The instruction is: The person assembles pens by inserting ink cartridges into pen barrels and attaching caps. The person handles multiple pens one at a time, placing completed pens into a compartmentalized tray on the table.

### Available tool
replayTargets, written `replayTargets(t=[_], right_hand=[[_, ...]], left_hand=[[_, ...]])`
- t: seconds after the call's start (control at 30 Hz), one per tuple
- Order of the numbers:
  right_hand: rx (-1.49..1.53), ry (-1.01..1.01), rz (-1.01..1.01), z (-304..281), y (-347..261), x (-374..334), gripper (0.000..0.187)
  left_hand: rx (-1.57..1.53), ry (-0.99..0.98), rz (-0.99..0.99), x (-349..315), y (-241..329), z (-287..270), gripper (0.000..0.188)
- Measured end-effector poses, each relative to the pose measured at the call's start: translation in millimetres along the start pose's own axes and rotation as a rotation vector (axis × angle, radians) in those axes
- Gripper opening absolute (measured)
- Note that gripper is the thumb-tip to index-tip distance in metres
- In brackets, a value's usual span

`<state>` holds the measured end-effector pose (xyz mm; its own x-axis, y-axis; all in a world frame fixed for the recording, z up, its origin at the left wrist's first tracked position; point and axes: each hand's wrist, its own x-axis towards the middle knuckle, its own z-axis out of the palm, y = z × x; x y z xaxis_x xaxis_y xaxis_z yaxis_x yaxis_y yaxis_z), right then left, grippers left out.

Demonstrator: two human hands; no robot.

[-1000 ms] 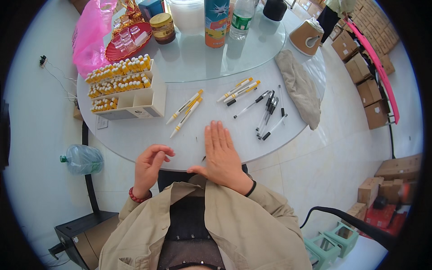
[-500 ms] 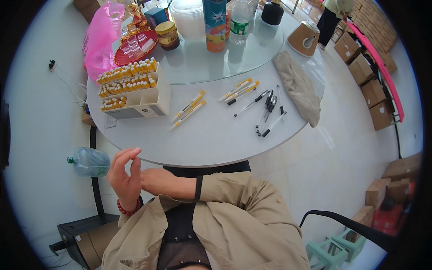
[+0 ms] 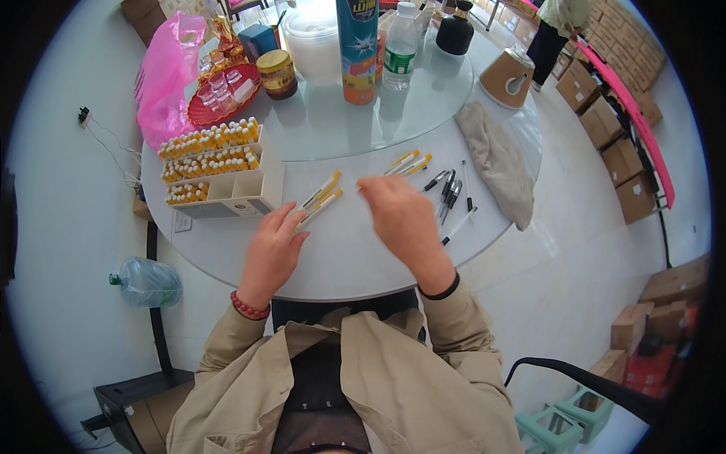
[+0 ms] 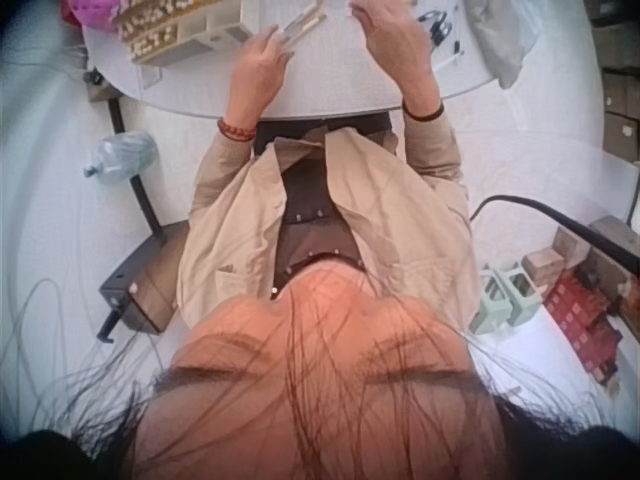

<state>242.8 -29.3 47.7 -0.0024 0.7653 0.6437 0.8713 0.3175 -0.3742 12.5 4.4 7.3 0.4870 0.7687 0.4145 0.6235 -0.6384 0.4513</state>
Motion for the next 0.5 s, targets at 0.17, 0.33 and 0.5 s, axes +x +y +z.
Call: replayTargets(t=[0.17,0.33,0.5], right_hand=[[0.036,0.011,0.065,-4.4,14.8,23.2,0.011],[0.095,-0.202,-0.003,27.8,6.2,18.4,0.012],[0.034,-0.197,0.107,21.1,37.7,15.0,0.010]], left_hand=[[0.095,-0.072,-0.081,17.9,-4.4,25.6,0.026],[0.189,-0.147,-0.079,29.6,-12.4,39.5,0.018],[0.141,-0.078,-0.060,34.3,-15.9,42.6,0.013]])
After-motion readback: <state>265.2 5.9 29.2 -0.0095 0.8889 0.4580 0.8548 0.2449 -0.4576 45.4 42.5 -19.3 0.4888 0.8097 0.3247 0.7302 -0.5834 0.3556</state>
